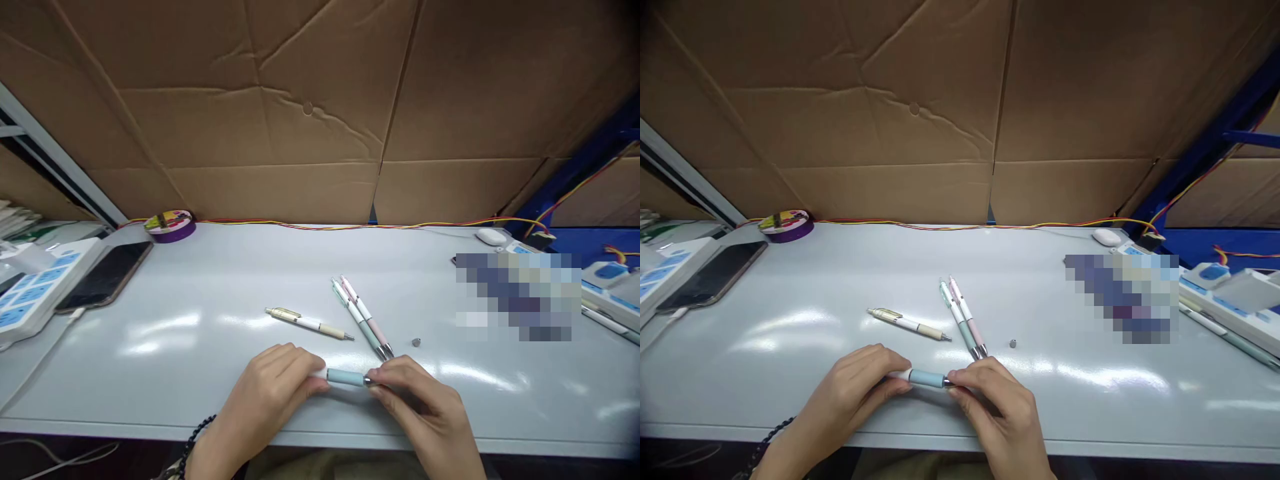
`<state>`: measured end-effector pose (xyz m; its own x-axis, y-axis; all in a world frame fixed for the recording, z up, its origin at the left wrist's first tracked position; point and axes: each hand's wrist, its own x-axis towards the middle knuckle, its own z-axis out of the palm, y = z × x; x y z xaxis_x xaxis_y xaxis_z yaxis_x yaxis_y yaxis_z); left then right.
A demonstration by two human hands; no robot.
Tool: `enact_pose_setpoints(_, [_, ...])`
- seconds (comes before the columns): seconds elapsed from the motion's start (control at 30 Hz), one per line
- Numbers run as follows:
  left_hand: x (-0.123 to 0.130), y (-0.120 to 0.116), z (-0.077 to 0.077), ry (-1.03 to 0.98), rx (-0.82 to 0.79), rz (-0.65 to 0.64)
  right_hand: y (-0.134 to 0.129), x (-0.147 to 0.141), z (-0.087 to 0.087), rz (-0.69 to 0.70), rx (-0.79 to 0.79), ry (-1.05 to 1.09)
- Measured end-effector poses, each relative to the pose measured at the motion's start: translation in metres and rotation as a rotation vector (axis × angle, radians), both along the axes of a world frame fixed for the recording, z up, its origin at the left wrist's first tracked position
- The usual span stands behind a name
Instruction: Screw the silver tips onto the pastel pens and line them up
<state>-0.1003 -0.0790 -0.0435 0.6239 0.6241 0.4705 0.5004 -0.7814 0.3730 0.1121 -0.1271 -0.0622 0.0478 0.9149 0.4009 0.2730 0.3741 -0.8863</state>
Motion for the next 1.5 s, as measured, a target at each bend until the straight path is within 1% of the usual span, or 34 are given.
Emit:
enact_pose_setpoints(0.13, [0.0001,0.0006,-0.0014,-0.002,0.003,0.001,-0.0002,0.0007,-0.0007,0.002,0.024,0.007])
enact_pose_setpoints(0.23, [-0.0003,0.0013,-0.0017,0.005,0.008,0.003,-0.0005,0.0012,-0.0017,0.004,0.001,-0.029])
enact_pose_setpoints(0.4, [-0.0006,0.0014,-0.0003,0.003,0.020,0.003,-0.0009,0.0020,-0.0026,-0.013,-0.049,-0.127])
enact_pose_setpoints(0.53, [-0.0002,0.0014,-0.0003,0.011,0.012,-0.006,-0.0002,0.0019,0.0013,-0.026,-0.090,-0.241])
enact_pose_setpoints(0.67, [0.0000,0.0022,-0.0016,0.016,0.003,-0.016,0.0009,0.0012,0.0055,0.008,-0.094,-0.332])
enact_pose_setpoints(0.77, [-0.0001,0.0027,-0.0018,0.012,-0.001,-0.015,0.0007,0.0006,0.0044,0.020,-0.087,-0.305])
enact_pose_setpoints(0.87, [-0.0002,0.0022,-0.0017,0.011,-0.003,-0.009,-0.0005,-0.0002,0.0005,-0.010,-0.066,-0.252])
enact_pose_setpoints(1.0, [-0.0003,0.0010,-0.0021,0.006,-0.005,-0.010,-0.0018,-0.0009,-0.0030,-0.035,-0.034,-0.259])
enact_pose_setpoints(1.23, [-0.0009,0.0014,-0.0029,0.001,-0.005,-0.013,-0.0012,0.0002,-0.0016,0.027,-0.017,-0.262])
enact_pose_setpoints(1.5, [-0.0007,0.0019,-0.0024,-0.007,-0.004,-0.014,-0.0014,0.0001,-0.0001,0.029,-0.018,-0.262])
